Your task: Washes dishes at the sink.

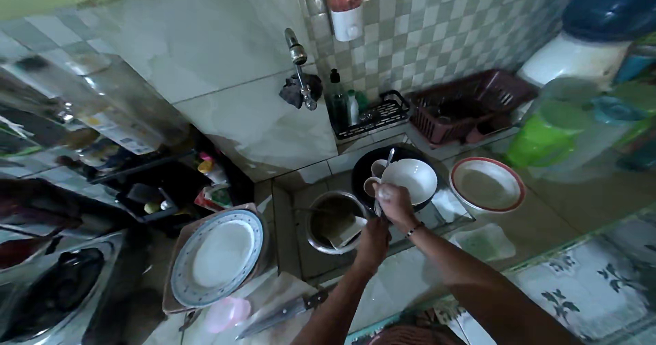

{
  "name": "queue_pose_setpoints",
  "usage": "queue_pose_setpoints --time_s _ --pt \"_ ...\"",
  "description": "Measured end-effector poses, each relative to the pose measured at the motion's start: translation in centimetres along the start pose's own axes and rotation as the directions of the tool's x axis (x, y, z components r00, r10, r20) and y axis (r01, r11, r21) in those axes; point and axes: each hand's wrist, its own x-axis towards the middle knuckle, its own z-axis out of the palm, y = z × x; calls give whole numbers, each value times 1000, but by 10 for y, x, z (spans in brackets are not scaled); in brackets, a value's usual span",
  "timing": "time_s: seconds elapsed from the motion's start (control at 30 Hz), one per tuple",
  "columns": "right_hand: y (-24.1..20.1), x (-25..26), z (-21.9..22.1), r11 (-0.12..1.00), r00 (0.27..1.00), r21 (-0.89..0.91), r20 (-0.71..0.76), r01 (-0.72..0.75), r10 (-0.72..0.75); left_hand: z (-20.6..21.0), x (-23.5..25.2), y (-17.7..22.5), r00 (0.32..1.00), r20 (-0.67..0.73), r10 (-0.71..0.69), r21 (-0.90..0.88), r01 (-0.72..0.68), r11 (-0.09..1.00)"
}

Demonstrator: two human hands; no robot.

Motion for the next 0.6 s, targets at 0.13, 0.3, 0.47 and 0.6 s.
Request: queue_pose_setpoints --time_s 0.13,0.3,0.47,0.6 --pt "6 -4 3 837 965 502 -21 -215 260 -8 0 -3 999 13 40 -61 -39 997" --pt "7 -38 23 708 981 679 143 -194 132 -27 3 -2 983 156 93 -167 -67 984" --pt "21 -22 12 979 990 146 -16 140 -139 -29 -1 -6 967 242 76 -245 -15 969" --pt "16 2 -20 986 994 -129 44 105 -100 -37 -5 -6 964 265 -27 -253 96 963"
